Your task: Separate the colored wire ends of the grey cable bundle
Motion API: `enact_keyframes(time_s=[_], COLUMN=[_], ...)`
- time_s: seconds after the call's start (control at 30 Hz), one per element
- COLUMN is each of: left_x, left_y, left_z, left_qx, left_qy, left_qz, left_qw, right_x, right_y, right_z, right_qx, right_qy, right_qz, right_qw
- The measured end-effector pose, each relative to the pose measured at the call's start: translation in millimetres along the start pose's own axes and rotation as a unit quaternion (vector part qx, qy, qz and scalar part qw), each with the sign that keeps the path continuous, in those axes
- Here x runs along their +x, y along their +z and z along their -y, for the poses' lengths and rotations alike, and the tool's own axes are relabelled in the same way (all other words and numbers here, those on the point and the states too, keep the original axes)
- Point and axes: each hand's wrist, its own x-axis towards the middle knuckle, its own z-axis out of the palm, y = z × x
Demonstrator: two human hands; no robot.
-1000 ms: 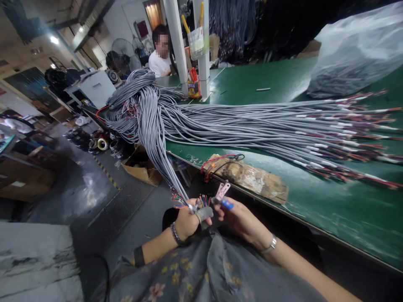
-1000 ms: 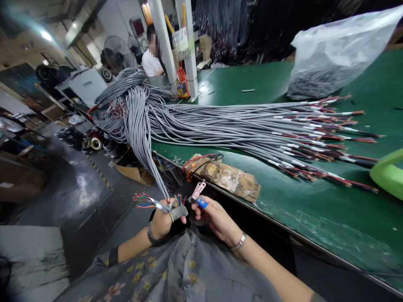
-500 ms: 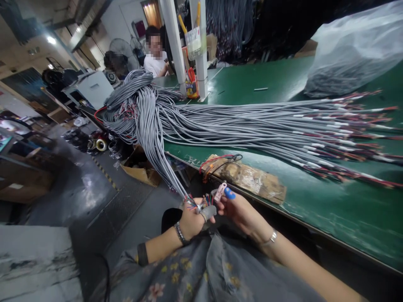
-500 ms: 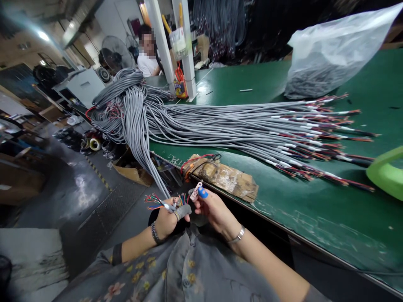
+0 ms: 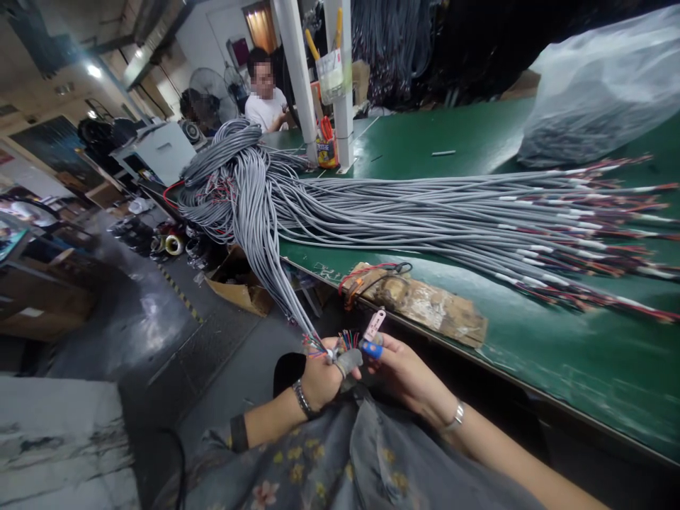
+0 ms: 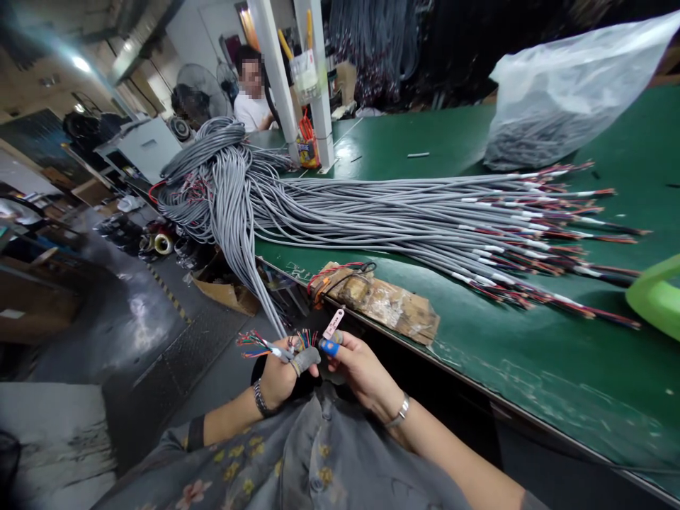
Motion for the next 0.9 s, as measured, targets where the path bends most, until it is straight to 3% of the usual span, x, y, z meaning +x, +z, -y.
enact_keyframes(time_s=[0.17,0.3,0.53,0.73,0.8,0.9], left_x=[1,2,0,0,0,0], left_y=[0.6,0.2,-1.0,1.6,3.1,3.5], left_z=[-5,-5,-6,-16,-16,-12], left_qx=[-0.004,-0.007,-0.021,-0.021,-0.020,-0.022], left_qy=[0.011,0.013,-0.009,-0.010,-0.001,0.015], left_qz=[0.049,0.063,-0.006,-0.019,-0.010,-0.005], left_qw=[0.999,0.998,1.000,1.000,1.000,1.000], right_x=[-2,0,-2,4,8,12], right_y=[5,10,1,-13,-11,-7], right_z=[3,4,-1,10,14,15], right_qx=[0.006,-0.018,-0.034,0.062,0.051,-0.026], right_qy=[0.012,-0.001,-0.013,0.036,0.021,-0.059], right_qz=[0.060,0.041,0.026,0.044,0.041,-0.015], right_qw=[0.998,0.999,0.999,0.996,0.998,0.998])
